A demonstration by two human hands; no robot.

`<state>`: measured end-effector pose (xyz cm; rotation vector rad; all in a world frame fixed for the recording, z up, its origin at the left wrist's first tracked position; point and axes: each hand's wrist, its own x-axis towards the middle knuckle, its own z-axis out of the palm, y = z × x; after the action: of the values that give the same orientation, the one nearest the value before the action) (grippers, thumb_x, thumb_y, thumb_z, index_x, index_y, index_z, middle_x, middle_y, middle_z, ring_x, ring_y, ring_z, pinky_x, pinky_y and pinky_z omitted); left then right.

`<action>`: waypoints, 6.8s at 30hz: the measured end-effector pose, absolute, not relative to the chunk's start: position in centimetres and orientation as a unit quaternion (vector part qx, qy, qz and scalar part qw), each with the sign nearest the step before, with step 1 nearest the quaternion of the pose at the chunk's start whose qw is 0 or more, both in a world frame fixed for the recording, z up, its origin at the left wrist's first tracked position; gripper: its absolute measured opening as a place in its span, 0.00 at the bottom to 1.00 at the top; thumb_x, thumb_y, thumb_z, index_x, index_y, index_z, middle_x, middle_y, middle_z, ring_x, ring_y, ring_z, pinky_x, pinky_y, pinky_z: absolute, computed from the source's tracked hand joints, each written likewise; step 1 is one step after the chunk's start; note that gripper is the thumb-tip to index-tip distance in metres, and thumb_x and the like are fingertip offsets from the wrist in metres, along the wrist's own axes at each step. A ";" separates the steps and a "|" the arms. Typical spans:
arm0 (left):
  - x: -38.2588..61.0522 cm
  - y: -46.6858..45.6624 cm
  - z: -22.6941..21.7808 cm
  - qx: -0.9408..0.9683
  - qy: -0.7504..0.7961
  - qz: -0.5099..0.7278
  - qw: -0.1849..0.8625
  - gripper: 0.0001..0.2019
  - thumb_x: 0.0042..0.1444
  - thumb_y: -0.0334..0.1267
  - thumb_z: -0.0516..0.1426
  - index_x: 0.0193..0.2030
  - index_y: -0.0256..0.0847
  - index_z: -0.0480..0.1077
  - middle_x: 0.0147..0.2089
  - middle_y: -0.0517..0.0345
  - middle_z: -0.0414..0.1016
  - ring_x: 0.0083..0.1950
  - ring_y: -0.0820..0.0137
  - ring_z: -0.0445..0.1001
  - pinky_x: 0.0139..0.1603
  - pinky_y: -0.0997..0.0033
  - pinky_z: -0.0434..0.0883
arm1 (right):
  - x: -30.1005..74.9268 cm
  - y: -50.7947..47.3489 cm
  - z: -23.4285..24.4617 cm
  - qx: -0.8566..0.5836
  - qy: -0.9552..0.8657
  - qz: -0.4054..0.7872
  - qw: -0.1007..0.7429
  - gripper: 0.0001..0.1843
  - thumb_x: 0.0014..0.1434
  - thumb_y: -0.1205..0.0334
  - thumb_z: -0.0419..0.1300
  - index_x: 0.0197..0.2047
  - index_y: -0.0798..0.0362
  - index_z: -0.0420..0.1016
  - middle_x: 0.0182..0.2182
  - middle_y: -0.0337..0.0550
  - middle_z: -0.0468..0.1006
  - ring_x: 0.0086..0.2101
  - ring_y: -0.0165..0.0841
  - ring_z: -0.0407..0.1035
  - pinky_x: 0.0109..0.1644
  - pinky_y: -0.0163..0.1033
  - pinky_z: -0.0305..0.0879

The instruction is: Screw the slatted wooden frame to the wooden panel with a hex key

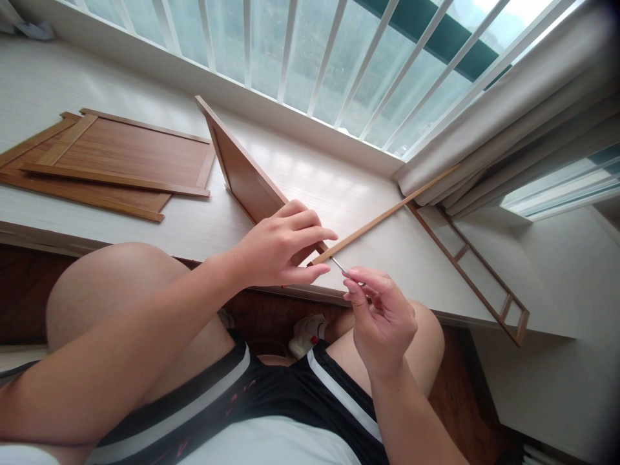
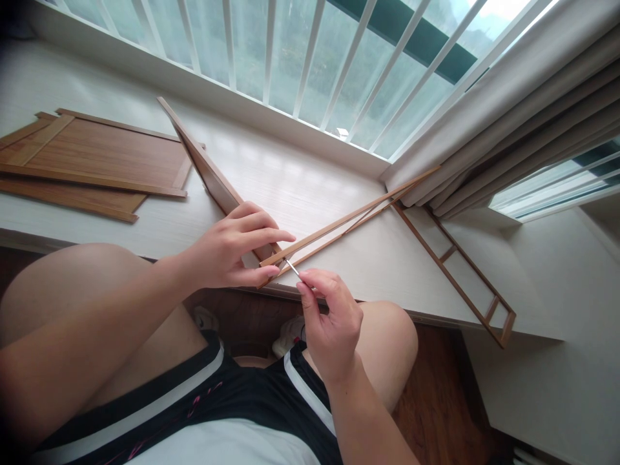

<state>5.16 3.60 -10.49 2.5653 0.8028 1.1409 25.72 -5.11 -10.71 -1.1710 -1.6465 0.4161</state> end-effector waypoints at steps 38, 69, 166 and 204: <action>5.1 3.6 -10.6 0.870 0.276 0.391 0.117 0.20 0.57 0.49 0.60 0.54 0.43 0.72 0.45 0.50 0.74 0.49 0.61 0.67 0.57 0.59 0.67 | 25.7 -3.9 -11.8 -0.392 -0.753 0.043 0.528 0.17 0.61 0.73 0.61 0.50 0.46 0.75 0.53 0.47 0.78 0.47 0.41 0.77 0.47 0.50 0.77; 5.1 3.6 -10.4 0.875 0.270 0.385 0.113 0.20 0.57 0.48 0.60 0.54 0.42 0.72 0.44 0.50 0.74 0.49 0.61 0.66 0.57 0.60 0.66 | 26.2 -4.1 -12.2 -0.438 -0.721 0.117 0.525 0.08 0.61 0.72 0.60 0.38 0.51 0.80 0.34 0.43 0.82 0.35 0.36 0.77 0.38 0.42 0.72; 5.0 3.5 -10.4 0.872 0.274 0.386 0.121 0.21 0.57 0.48 0.61 0.55 0.42 0.72 0.44 0.50 0.74 0.49 0.61 0.67 0.57 0.58 0.67 | 26.4 -4.8 -10.5 -0.509 -0.717 0.127 0.458 0.08 0.62 0.68 0.62 0.43 0.49 0.80 0.31 0.40 0.81 0.30 0.32 0.75 0.36 0.38 0.73; 5.0 3.4 -10.1 0.872 0.286 0.372 0.137 0.21 0.56 0.42 0.61 0.56 0.41 0.72 0.45 0.52 0.74 0.47 0.63 0.66 0.53 0.60 0.66 | 26.6 -4.3 -11.0 -0.436 -0.775 0.068 0.453 0.18 0.58 0.77 0.62 0.49 0.51 0.75 0.39 0.45 0.79 0.40 0.35 0.70 0.44 0.42 0.70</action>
<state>5.00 3.40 -10.12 2.5248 0.8282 1.0782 26.65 -4.31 -10.99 -1.0758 -1.9126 0.1670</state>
